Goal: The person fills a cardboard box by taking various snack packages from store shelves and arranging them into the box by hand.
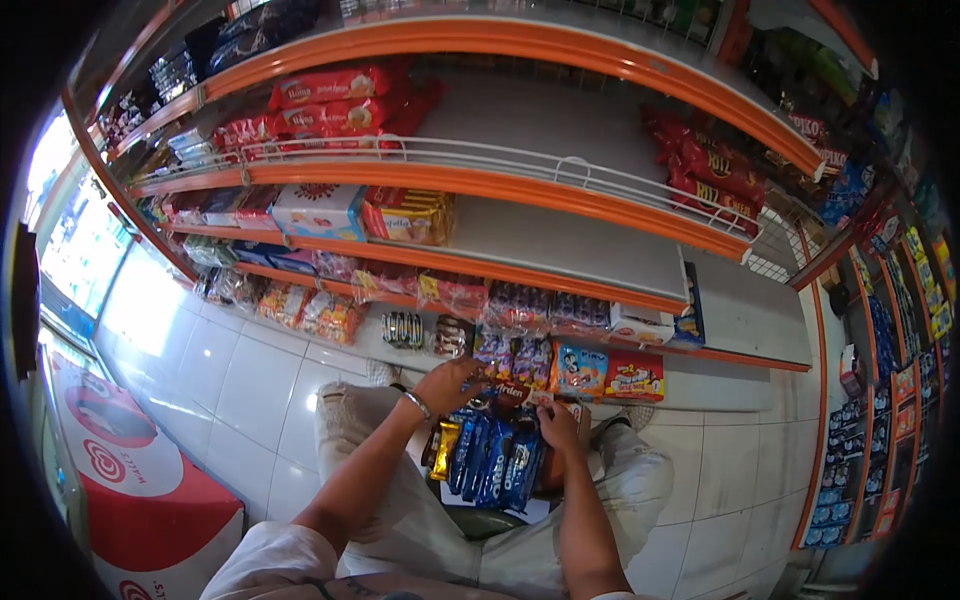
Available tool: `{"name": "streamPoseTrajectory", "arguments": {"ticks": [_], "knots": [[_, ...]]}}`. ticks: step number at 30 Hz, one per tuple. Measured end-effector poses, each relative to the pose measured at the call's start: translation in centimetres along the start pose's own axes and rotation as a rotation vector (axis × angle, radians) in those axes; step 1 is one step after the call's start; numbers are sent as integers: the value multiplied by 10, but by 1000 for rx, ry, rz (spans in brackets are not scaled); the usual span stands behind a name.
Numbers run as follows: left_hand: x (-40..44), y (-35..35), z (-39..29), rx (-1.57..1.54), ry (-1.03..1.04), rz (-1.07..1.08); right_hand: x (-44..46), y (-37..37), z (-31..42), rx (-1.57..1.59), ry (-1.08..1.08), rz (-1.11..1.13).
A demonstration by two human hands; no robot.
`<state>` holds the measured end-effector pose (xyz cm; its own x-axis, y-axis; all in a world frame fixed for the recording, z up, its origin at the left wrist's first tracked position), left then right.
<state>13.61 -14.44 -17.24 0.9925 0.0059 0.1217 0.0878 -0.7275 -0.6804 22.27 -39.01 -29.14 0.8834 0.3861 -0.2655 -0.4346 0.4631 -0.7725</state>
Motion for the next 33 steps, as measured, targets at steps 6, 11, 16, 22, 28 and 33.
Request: {"name": "streamPoseTrajectory", "arguments": {"ticks": [6, 11, 16, 22, 28, 33], "knots": [[-1, -7, -8, -60, -30, 4, 24, -20, -12, 349, -182, -458], [-4, -7, 9, -124, -48, -16, -107, -228, 163, 1229, -600, -288], [-5, 3, 22, -103, 2, -4, -271, -336, 284, 1531, -1468, 159], [-14, 38, 38, -202, -2, -136, -313, -366, 335, 975, -1663, 818], [-21, 49, 49, -233, -19, -274, -344, -376, 306, 1058, -1601, 783], [-22, 40, 43, -324, -3, -372, -369, -353, 298, 1083, -1561, 755]]}}
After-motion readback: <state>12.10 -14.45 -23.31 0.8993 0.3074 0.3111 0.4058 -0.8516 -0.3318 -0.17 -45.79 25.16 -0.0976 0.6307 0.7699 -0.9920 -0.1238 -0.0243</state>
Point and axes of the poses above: each hand's wrist, its own x-axis towards the middle knuckle, its own y-axis out of the palm, z = x × y, the point moved 4 cm from there along x, towards the middle knuckle, and after that the axes turned 7 degrees about -x, right-handed, at the moved point
